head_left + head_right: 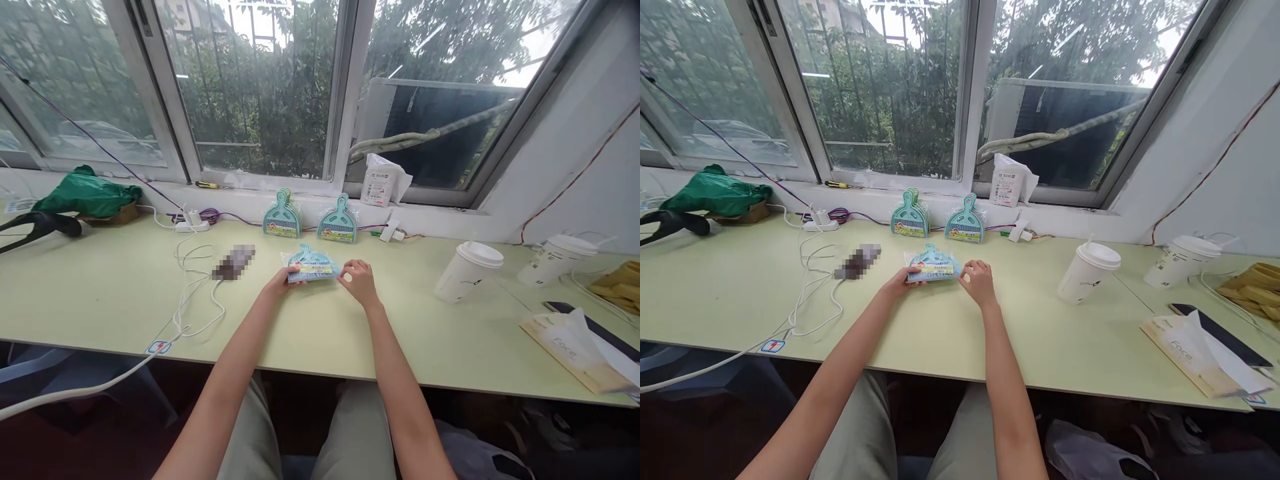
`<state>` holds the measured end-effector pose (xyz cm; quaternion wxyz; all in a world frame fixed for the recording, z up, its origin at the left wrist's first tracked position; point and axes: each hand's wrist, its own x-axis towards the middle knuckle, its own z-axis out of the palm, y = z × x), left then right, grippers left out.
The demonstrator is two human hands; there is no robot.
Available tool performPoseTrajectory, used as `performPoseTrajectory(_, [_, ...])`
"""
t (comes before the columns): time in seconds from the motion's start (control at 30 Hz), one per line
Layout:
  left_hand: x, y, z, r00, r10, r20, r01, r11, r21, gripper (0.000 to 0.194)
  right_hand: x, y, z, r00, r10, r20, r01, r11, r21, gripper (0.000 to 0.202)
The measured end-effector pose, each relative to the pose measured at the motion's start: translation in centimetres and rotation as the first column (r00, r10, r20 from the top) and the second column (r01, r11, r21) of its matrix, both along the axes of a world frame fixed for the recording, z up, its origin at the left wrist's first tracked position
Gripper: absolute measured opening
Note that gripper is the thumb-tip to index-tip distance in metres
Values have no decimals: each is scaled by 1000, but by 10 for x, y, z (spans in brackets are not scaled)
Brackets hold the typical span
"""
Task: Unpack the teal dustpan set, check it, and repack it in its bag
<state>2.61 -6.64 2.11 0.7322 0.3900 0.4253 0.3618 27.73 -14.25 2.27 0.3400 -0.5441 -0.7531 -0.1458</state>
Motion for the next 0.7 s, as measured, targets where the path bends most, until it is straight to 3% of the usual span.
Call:
performPoseTrajectory(0.17, [-7,6,-3,999,-38,-9,38,999,-36,46,-10,4,-6,983,110,148,-102,993,-61,12])
performPoseTrajectory(0.23, [-9,8,-4,999,-45,0,45,999,-26,45,-10,7,-9,988,86,132,-78,995,-64,8])
performPoseTrajectory(0.33, [-10,9,-5,998,-49,26,49,999,6,44,-4,10,-13,999,25,-37,-29,992,-121,6])
performPoseTrajectory(0.4, [-10,9,-4,998,-42,47,41,999,13,43,0,13,-16,975,34,-219,-79,977,-199,10])
performPoseTrajectory(0.57, [-11,10,-4,999,-13,42,12,1000,11,43,3,18,-21,834,112,-541,-274,934,-230,36])
performPoseTrajectory(0.7, [-12,11,-3,998,-58,23,57,998,11,43,-2,15,-20,636,145,-758,-468,853,-230,29])
